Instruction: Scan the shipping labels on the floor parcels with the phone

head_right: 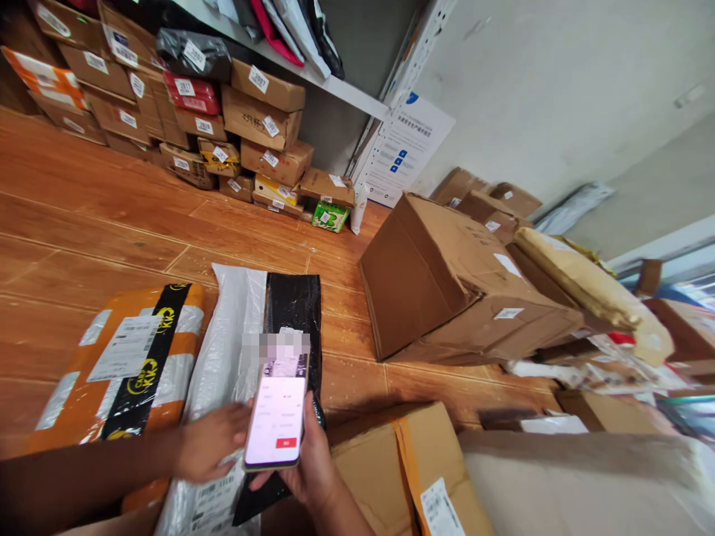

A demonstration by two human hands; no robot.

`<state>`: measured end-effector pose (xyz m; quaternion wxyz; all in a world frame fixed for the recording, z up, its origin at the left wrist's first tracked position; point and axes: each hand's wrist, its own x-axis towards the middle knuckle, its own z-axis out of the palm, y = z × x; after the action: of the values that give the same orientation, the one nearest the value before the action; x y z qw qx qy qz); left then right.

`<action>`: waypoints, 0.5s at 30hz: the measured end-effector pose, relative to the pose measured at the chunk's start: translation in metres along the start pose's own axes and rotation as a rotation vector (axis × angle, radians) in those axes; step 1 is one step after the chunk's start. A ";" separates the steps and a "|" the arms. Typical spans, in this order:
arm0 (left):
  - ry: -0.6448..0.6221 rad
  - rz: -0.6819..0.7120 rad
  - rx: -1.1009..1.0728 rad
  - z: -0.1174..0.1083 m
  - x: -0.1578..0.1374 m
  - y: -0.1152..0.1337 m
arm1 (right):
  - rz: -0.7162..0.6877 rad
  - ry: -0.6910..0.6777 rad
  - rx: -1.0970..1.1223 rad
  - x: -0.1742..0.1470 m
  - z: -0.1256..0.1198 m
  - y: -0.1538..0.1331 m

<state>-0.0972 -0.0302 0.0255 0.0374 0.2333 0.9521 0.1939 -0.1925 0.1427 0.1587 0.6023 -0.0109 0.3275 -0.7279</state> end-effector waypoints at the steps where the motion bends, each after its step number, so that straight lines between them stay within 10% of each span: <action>1: 0.028 -0.102 -0.009 -0.017 0.021 -0.006 | -0.031 0.016 0.020 -0.004 -0.001 -0.003; 6: -0.086 -0.373 -0.034 -0.060 0.099 -0.030 | -0.184 0.126 0.140 -0.020 -0.013 -0.014; 15: -0.195 -0.557 -0.036 -0.058 0.111 -0.058 | -0.084 0.123 0.138 -0.025 -0.045 0.003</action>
<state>-0.2298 -0.0471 0.0591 0.1847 -0.0202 0.9678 0.1697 -0.2013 0.1859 0.1311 0.5493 0.0616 0.3120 -0.7728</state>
